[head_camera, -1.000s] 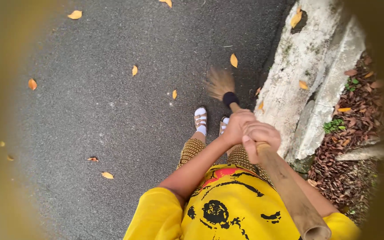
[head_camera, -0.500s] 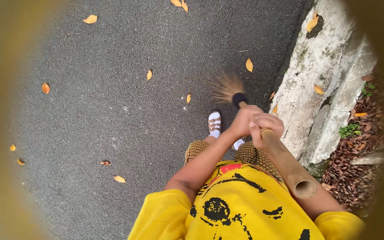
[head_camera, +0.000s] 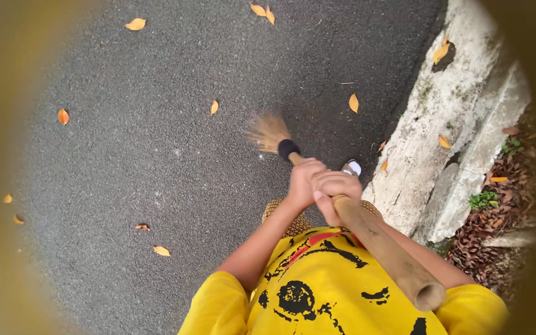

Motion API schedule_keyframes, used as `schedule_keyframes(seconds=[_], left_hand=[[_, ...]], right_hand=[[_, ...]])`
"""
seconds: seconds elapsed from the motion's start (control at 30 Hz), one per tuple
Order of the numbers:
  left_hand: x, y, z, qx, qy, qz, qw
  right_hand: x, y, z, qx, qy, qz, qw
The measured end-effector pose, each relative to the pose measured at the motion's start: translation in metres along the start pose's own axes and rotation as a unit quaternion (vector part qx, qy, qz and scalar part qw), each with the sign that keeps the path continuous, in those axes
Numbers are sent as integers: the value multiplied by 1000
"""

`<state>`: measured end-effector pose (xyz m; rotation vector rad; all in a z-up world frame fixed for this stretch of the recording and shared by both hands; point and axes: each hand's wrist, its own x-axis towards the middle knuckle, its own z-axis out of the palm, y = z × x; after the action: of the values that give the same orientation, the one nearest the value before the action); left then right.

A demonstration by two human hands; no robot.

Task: Sweeping dry leaves on an outdoor paved surface using a broom.

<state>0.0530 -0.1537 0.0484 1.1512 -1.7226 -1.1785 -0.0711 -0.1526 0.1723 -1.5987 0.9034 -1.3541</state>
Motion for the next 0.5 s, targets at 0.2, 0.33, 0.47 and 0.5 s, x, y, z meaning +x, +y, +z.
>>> schedule_keyframes(seconds=[0.2,0.33,0.47,0.5], left_hand=[[-22,-46,-15,43,44,-52,997],[13,-23,39,-23,8,-30,999],[49,-1,121,-76,-62,32,995],[57,5,140,-93,-83,36,991]], right_hand=[[-13,54,24,88,-39,-11,995],[-41,64,-24,-10,4,-7,1000],[-58,43,-96,-97,113,63,987],[-52,27,-112,-120,117,71,983]])
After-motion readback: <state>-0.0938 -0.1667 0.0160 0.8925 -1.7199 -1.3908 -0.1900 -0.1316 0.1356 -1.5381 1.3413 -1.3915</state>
